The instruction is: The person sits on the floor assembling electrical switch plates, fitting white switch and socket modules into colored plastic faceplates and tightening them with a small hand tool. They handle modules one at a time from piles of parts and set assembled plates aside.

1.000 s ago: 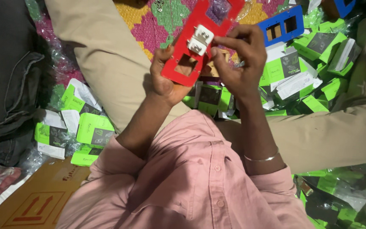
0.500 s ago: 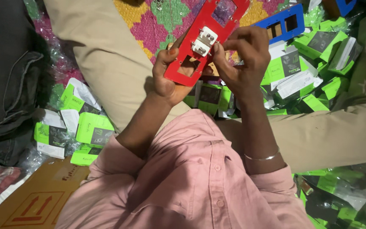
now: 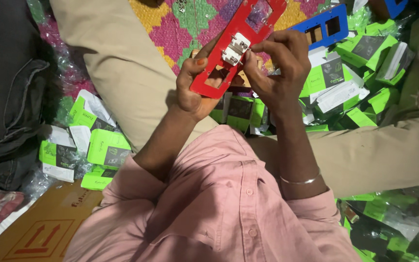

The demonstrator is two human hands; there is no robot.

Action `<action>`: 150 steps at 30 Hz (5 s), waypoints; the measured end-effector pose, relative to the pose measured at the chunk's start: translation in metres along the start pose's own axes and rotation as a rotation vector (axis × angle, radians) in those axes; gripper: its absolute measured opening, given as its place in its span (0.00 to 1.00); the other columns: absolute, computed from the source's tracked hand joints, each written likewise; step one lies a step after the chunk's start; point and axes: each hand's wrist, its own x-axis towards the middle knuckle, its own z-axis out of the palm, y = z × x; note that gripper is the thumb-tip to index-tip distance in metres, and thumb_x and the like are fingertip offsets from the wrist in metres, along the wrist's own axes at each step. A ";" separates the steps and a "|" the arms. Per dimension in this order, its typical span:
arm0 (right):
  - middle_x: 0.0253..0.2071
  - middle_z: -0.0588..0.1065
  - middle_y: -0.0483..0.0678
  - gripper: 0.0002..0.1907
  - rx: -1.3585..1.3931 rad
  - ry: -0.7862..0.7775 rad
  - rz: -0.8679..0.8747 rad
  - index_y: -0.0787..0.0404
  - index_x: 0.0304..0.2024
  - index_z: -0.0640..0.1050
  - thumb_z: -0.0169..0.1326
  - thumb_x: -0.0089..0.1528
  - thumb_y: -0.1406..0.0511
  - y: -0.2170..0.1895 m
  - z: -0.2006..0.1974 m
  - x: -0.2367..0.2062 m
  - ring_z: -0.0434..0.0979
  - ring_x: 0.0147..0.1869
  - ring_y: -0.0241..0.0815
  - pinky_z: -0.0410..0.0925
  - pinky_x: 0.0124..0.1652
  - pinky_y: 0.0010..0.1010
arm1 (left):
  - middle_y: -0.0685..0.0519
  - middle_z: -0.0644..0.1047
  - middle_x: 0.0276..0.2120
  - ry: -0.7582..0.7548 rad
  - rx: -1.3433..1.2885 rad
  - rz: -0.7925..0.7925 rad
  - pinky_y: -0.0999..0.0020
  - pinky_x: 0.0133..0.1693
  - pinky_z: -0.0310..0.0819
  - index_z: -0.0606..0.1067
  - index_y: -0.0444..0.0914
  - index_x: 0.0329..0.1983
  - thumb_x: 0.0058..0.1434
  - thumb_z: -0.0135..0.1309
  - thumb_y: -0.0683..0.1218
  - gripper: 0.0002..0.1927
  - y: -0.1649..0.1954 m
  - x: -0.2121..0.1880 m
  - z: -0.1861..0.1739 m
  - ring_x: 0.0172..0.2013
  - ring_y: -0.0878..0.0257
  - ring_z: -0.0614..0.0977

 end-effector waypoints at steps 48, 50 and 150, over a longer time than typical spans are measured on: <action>0.44 0.72 0.51 0.10 -0.065 0.018 -0.013 0.65 0.43 0.79 0.67 0.62 0.72 -0.001 0.008 -0.002 0.72 0.51 0.51 0.67 0.48 0.38 | 0.43 0.74 0.61 -0.029 0.150 0.022 0.57 0.56 0.79 0.57 0.35 0.79 0.67 0.49 0.54 0.40 0.003 0.000 0.002 0.58 0.57 0.79; 0.44 0.72 0.51 0.09 -0.075 0.007 -0.009 0.64 0.43 0.79 0.68 0.63 0.72 -0.001 0.009 -0.002 0.72 0.51 0.51 0.67 0.48 0.38 | 0.43 0.74 0.60 -0.018 0.137 0.020 0.58 0.56 0.79 0.57 0.35 0.80 0.67 0.49 0.54 0.40 0.004 -0.001 0.002 0.57 0.57 0.79; 0.42 0.76 0.45 0.04 0.577 0.060 0.579 0.65 0.46 0.78 0.57 0.71 0.69 0.022 0.043 -0.017 0.75 0.43 0.31 0.71 0.44 0.23 | 0.57 0.71 0.25 0.429 0.309 0.082 0.73 0.25 0.58 0.73 0.39 0.40 0.73 0.43 0.67 0.26 -0.001 0.024 0.016 0.23 0.70 0.69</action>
